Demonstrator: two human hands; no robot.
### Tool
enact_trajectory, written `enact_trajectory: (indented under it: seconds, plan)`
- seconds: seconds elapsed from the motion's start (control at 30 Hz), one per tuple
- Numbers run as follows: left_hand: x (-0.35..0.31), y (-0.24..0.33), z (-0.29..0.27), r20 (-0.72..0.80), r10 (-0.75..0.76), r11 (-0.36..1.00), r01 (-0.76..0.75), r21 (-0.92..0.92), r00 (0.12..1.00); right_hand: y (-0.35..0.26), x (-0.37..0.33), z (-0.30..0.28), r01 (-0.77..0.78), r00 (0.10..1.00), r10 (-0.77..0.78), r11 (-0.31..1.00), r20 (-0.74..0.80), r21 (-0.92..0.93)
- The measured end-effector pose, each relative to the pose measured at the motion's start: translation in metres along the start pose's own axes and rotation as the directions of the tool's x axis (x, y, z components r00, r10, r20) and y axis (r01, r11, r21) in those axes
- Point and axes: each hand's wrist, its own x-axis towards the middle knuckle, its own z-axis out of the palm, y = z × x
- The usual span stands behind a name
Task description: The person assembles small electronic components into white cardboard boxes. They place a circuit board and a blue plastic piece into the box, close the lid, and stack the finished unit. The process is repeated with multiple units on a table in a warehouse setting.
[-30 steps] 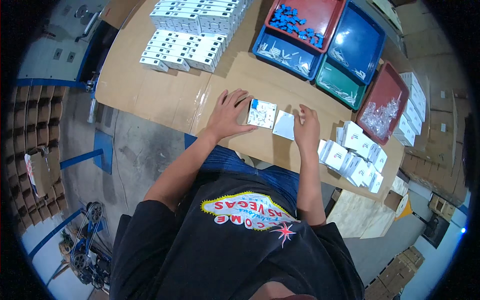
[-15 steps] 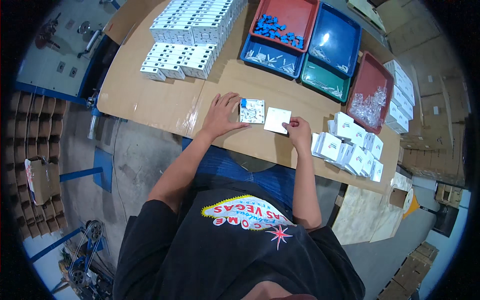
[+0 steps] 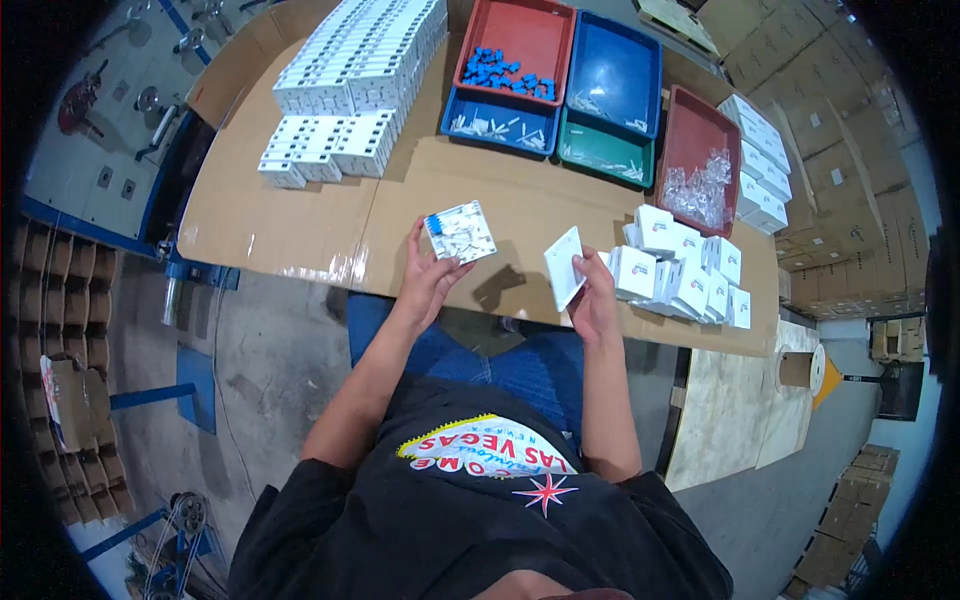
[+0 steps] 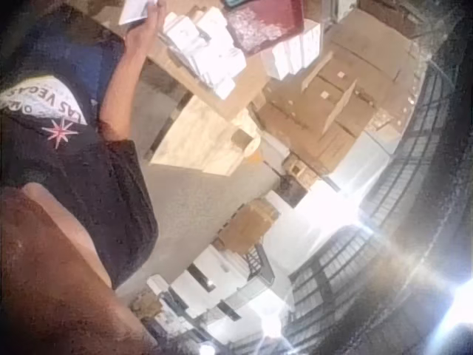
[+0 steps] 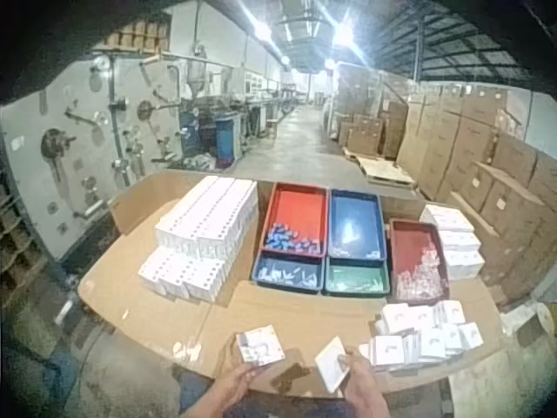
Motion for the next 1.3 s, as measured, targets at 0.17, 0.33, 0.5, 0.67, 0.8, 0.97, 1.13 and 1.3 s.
enact_trajectory:
  seconds: [0.17,0.33,0.5,0.67,0.8,0.97,1.13,1.3]
  plan:
    - [-0.018,-0.003,0.014,0.009,-0.064,0.995,0.064,-0.073,0.998,0.010,-0.017,0.005,-0.035,0.999,0.032,0.996,0.031,0.085]
    - [-0.030,-0.013,0.013,0.083,-0.163,0.948,0.179,-0.264,0.983,0.015,-0.026,0.008,-0.091,0.984,0.052,0.969,0.173,0.231]
    - [-0.042,0.001,0.025,0.306,-0.146,0.870,0.269,-0.413,0.941,0.012,-0.030,0.009,-0.216,0.954,0.130,0.923,0.271,0.318]
    - [-0.049,0.010,0.041,0.310,-0.158,0.875,0.278,-0.396,0.938,-0.001,-0.038,0.012,-0.202,0.968,0.111,0.878,0.225,0.433]
    - [-0.051,0.015,0.047,0.335,-0.170,0.869,0.302,-0.393,0.927,0.003,-0.030,-0.015,-0.183,0.923,-0.032,0.841,0.384,0.510]
    - [-0.050,0.016,0.048,0.364,-0.188,0.830,0.346,-0.437,0.912,-0.002,-0.034,0.006,-0.208,0.940,-0.012,0.769,0.340,0.604]
    - [-0.044,0.014,0.050,0.395,-0.199,0.808,0.379,-0.451,0.897,0.004,-0.031,0.011,-0.288,0.880,-0.074,0.701,0.469,0.652]
    - [-0.038,0.011,0.047,0.378,-0.211,0.801,0.382,-0.462,0.901,-0.014,-0.036,0.041,-0.438,0.828,-0.009,0.614,0.560,0.657]
